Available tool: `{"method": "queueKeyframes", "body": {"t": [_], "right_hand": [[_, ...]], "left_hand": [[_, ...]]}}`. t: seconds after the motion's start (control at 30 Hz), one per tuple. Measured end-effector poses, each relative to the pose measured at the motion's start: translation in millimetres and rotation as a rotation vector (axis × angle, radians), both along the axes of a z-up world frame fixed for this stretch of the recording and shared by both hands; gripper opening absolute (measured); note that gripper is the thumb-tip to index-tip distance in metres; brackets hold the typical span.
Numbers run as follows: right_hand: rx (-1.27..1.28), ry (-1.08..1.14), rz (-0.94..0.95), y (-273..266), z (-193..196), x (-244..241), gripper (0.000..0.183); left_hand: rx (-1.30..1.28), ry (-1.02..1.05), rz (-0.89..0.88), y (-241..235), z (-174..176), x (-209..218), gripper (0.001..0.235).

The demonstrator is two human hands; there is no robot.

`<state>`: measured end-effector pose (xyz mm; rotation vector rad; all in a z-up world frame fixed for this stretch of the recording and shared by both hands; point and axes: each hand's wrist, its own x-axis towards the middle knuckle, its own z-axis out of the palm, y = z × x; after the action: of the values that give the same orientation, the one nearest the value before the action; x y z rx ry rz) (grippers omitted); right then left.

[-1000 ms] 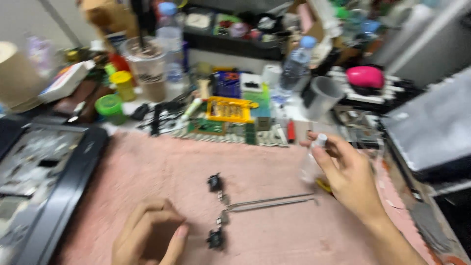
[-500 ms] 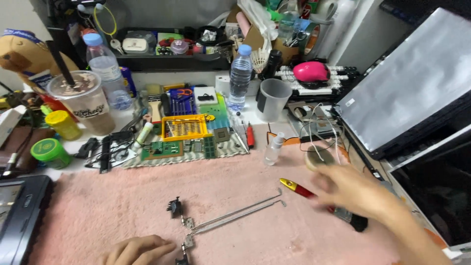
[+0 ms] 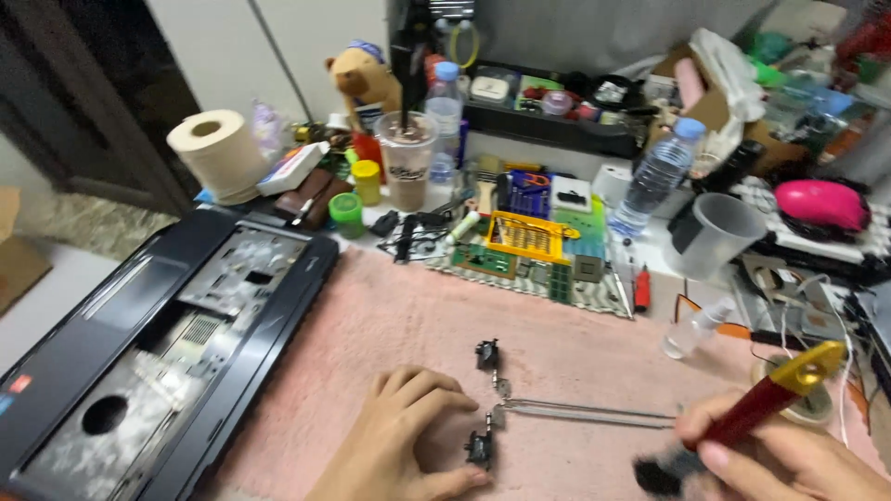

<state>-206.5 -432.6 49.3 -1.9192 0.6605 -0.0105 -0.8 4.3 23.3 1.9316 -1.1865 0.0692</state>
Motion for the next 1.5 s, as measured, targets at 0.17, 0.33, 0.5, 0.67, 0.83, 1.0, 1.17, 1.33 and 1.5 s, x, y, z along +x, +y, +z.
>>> {"method": "queueKeyframes", "body": {"t": [0.17,0.33,0.5,0.67,0.83,1.0,1.17,1.33,1.5], "right_hand": [[-0.117,0.004,0.16,99,71,69,0.015],[-0.204,0.072,0.108,165,107,111,0.027],[-0.382,0.081,0.012,184,105,123,0.027],[-0.414,-0.104,0.147,158,44,112,0.025],[-0.509,-0.016,0.28,186,33,113,0.032],[-0.544,-0.201,0.396,181,23,114,0.027],[-0.312,-0.213,0.371,178,13,114,0.023],[-0.401,-0.34,0.443,181,8,118,0.019],[-0.393,-0.103,0.346,177,19,128,0.026]], "left_hand": [[-0.03,0.054,-0.035,5,10,-4,0.042],[0.006,0.12,-0.05,7,10,-2,0.038],[-0.036,0.069,-0.061,8,5,-2,0.035],[-0.009,0.057,-0.067,6,0,-1,0.036],[-0.004,0.068,-0.067,5,1,-1,0.034],[0.018,0.072,-0.048,4,0,-1,0.033],[0.0,0.094,-0.061,4,0,0,0.034],[0.003,0.087,-0.073,4,-1,1,0.036],[0.004,0.094,-0.064,5,-1,0,0.036]]}}
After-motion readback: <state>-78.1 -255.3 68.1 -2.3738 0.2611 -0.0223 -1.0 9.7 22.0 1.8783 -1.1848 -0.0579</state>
